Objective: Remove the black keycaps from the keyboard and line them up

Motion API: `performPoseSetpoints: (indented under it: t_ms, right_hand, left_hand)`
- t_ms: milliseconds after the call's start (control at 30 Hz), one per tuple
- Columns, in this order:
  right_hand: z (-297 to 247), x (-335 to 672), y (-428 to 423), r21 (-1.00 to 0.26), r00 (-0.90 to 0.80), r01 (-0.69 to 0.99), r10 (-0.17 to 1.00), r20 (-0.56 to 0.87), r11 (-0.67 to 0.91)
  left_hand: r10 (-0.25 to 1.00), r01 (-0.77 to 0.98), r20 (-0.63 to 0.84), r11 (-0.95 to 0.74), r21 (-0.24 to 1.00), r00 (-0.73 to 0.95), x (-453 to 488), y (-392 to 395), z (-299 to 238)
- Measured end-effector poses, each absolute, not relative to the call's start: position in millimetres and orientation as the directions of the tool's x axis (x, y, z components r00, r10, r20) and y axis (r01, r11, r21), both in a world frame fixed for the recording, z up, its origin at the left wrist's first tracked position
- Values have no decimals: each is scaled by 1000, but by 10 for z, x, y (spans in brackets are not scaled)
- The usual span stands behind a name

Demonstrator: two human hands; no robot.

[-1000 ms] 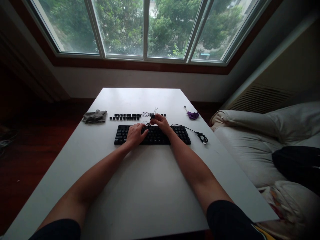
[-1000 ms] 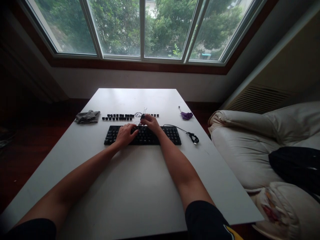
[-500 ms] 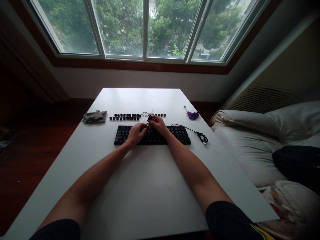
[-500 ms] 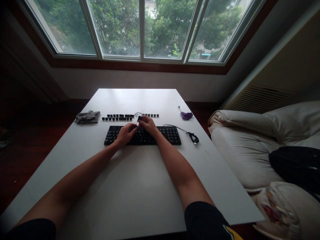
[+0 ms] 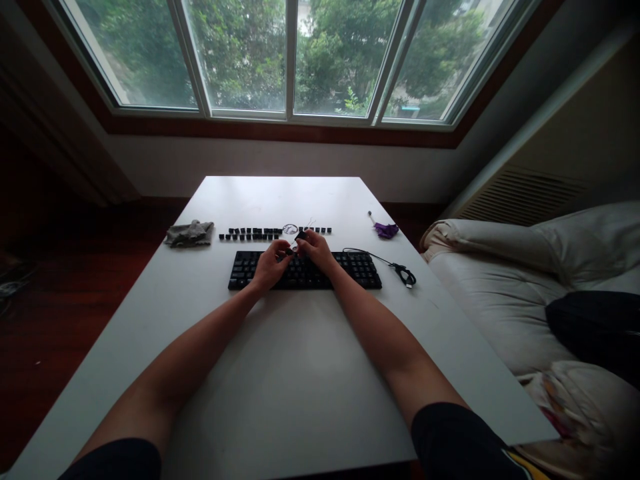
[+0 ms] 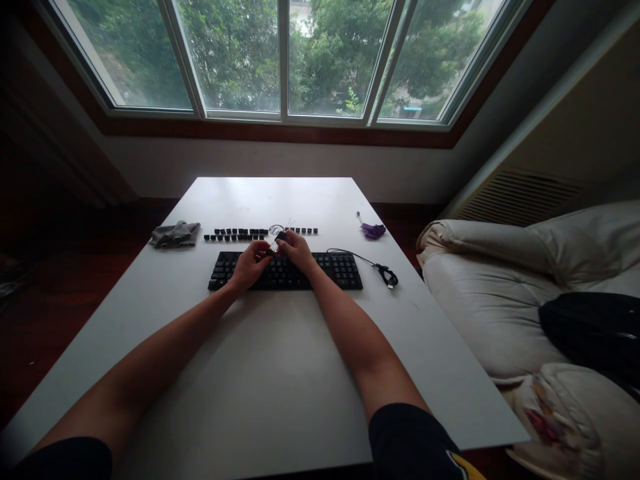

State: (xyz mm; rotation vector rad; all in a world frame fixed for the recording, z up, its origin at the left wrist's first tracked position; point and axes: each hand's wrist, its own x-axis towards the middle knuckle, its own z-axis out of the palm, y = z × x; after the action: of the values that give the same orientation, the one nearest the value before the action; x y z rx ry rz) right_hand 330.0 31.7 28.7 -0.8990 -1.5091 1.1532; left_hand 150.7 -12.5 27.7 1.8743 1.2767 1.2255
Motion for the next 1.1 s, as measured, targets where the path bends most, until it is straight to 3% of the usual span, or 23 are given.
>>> performPoseSetpoints:
  t_ms: [267,433,633,1100]
  right_hand:
    - [262,3249,286,-955,-166,43,945,282,293]
    - [249,3254,308,-953,-170,72,945,280,295]
    - [222,3278,340,-955,-178,28,942,284,294]
    - [222,3296,369,-972,-252,-33,939,234,234]
  left_hand:
    - [898,462,408,-437,772,166,1507,-169,301]
    - [847,676,465,-502,540,258,1511,-253,354]
    - [824,774,443,-523,356,353,1516,-300,426]
    - [754,765,493,-597,241,433,1501,-264,398]
